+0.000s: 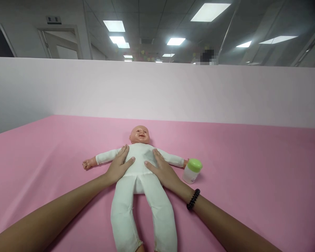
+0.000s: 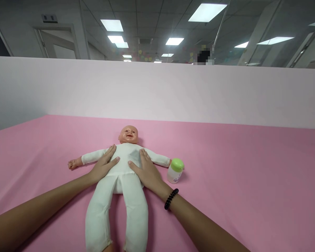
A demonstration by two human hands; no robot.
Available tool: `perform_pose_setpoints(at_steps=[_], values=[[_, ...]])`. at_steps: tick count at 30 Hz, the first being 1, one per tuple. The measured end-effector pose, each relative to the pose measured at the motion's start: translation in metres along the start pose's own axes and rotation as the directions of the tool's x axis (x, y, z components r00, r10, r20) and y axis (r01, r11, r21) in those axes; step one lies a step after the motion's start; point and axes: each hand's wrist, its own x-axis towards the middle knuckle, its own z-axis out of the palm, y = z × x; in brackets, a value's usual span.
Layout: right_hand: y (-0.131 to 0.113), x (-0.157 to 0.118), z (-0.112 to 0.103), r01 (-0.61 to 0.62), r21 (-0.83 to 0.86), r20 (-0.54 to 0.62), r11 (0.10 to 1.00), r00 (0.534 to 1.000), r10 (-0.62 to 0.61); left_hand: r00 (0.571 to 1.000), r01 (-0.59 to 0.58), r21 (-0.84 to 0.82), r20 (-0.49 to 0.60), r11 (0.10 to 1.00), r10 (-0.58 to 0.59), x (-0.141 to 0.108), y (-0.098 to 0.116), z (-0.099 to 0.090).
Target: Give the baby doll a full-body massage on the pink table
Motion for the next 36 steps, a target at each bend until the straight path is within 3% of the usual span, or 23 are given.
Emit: perform_pose_setpoints(at_steps=[2,5,8,10,14,16,18,21,24,30,33,36], values=[[0.0,-0.005,0.001,0.035,-0.004,-0.129,0.999,0.991,-0.035,0.995,-0.031,0.019,-0.097,0.999,0.033,-0.003,0.003,0.0],[0.001,-0.007,0.002,0.268,-0.013,-0.309,0.963,0.915,-0.259,0.973,-0.135,0.022,-0.187,0.991,0.136,-0.007,0.008,0.0],[0.004,-0.004,0.003,0.563,0.013,-0.311,0.826,0.787,-0.532,0.949,-0.306,-0.02,-0.089,0.952,0.304,-0.009,0.009,-0.001],[0.006,-0.002,0.003,0.657,0.057,-0.224,0.752,0.742,-0.632,0.916,-0.395,-0.027,0.056,0.918,0.396,-0.009,0.008,-0.003],[0.007,-0.002,-0.003,0.6,0.118,0.034,0.791,0.794,-0.607,0.858,-0.441,0.069,0.324,0.895,0.398,-0.008,0.004,-0.008],[0.006,-0.002,-0.006,0.537,0.083,0.145,0.839,0.827,-0.544,0.84,-0.446,0.138,0.406,0.884,0.36,-0.008,0.006,-0.01],[0.004,-0.002,-0.009,0.493,0.036,0.212,0.869,0.846,-0.488,0.847,-0.424,0.204,0.432,0.882,0.308,-0.01,0.008,-0.01],[0.003,-0.002,-0.009,0.445,-0.033,0.242,0.895,0.872,-0.425,0.904,-0.322,0.274,0.372,0.906,0.208,-0.011,0.011,-0.008],[0.004,-0.003,-0.005,0.389,-0.104,0.2,0.915,0.91,-0.364,0.951,-0.195,0.275,0.286,0.941,0.114,-0.012,0.008,-0.005],[0.01,-0.005,0.004,0.34,-0.202,-0.032,0.918,0.935,-0.353,0.994,-0.084,0.193,0.086,0.978,0.069,-0.013,0.001,0.0],[0.011,-0.005,0.007,0.411,-0.231,-0.18,0.882,0.873,-0.454,0.992,-0.1,0.106,-0.062,0.989,0.107,-0.013,0.004,0.001],[0.009,-0.005,0.01,0.6,-0.186,-0.228,0.778,0.744,-0.628,0.977,-0.169,0.008,-0.126,0.986,0.169,-0.014,0.007,0.0]])
